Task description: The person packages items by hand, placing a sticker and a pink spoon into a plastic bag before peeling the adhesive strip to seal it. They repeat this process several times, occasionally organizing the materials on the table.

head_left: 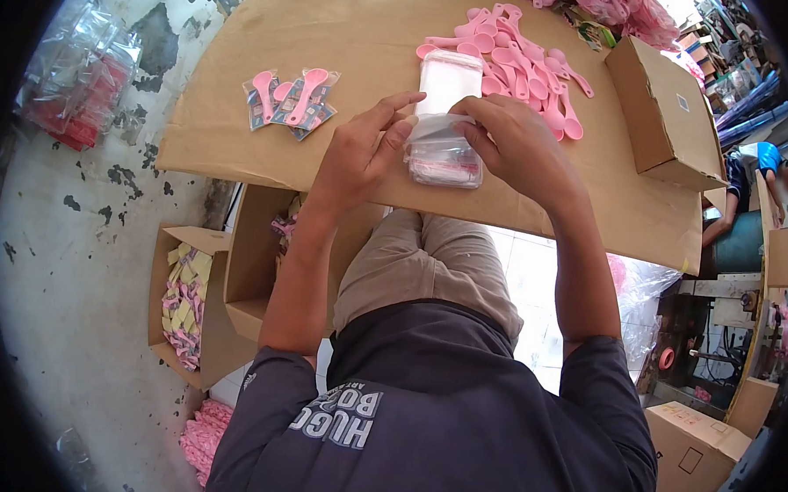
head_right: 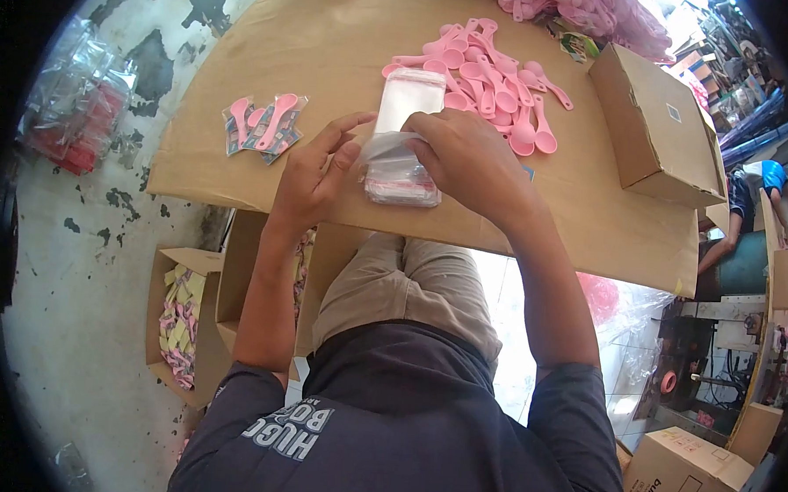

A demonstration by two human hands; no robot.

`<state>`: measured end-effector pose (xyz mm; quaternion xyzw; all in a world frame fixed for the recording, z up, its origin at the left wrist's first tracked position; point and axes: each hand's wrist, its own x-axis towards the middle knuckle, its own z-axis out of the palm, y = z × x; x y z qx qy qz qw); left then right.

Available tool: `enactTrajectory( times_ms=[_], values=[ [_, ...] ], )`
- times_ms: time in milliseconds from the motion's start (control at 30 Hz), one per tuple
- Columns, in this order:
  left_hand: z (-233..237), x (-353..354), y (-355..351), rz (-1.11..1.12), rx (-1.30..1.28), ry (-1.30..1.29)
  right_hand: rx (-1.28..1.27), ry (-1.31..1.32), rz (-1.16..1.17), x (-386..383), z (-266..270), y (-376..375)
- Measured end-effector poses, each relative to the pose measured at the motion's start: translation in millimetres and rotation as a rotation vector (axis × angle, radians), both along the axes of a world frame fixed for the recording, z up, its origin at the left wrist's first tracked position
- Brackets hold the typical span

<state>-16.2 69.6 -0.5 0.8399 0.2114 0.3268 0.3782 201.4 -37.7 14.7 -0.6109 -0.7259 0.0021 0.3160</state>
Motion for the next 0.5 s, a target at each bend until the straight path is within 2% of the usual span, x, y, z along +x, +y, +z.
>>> enactTrajectory(
  times_ms=[67, 133, 167, 233, 367, 500],
  values=[
    [-1.9, 0.6, 0.5, -0.011, -0.046, 0.005, 0.008, 0.012, 0.006, -0.8, 1.7, -0.4],
    [-7.8, 5.3, 1.8, -0.006, 0.18, -0.049, 0.01, 0.001, 0.007, 0.5, -0.5, 0.6],
    [-9.1, 5.7, 1.7, -0.005, 0.18, -0.049, 0.013, -0.012, 0.006, 1.0, -1.5, 1.0],
    [-5.5, 7.8, -0.3, 0.022, 0.064, -0.045, 0.004, -0.012, -0.009, 1.3, -2.4, 0.1],
    [-5.5, 8.6, 2.3, 0.014, 0.052, -0.039, -0.076, 0.06, 0.001, -4.2, 11.6, -9.1],
    [-3.6, 9.7, 1.1, 0.018, -0.027, -0.038, 0.0, 0.013, 0.001, -1.8, 0.2, -6.9]
  ],
)
